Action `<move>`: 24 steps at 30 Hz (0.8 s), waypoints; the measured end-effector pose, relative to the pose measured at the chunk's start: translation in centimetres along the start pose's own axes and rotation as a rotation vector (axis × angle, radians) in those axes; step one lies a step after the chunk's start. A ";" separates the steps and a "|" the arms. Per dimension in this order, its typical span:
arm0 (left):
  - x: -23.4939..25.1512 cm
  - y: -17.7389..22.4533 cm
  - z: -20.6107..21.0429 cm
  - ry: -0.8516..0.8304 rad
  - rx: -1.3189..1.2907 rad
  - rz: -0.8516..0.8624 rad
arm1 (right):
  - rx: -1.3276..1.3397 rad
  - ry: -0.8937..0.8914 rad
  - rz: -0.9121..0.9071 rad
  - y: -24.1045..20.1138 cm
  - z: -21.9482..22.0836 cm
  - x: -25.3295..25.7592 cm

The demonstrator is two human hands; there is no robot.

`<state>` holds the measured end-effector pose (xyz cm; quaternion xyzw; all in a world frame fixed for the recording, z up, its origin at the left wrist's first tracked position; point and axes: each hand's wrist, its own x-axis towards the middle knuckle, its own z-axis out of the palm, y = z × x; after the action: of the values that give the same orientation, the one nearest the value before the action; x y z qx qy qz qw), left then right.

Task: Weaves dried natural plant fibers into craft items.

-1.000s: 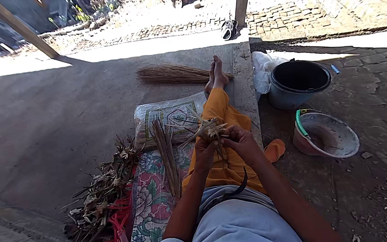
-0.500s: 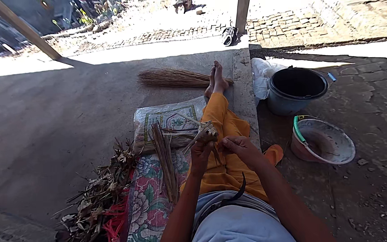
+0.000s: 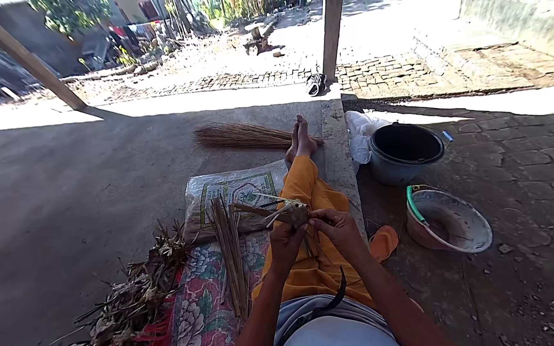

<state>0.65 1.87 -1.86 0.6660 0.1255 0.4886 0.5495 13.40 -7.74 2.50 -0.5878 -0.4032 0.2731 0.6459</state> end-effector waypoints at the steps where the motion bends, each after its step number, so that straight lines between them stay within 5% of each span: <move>1: -0.1 0.0 0.0 -0.018 -0.002 0.006 | -0.028 -0.002 -0.002 0.1 -0.1 0.0; 16: 0.1 0.9 -1.0 -0.096 0.036 -0.016 | -0.120 -0.041 -0.061 0.2 0.1 -0.7; 21: 0.4 0.8 -2.3 -0.281 -0.015 0.000 | -0.019 -0.401 0.059 0.1 -1.5 0.2; 24: 0.7 0.7 -2.9 -0.380 -0.008 0.014 | 0.030 -0.470 0.066 0.3 -2.1 0.2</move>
<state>-1.56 3.89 -1.16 0.7449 0.0128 0.3584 0.5626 15.34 -8.66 2.32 -0.5114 -0.5189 0.4293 0.5338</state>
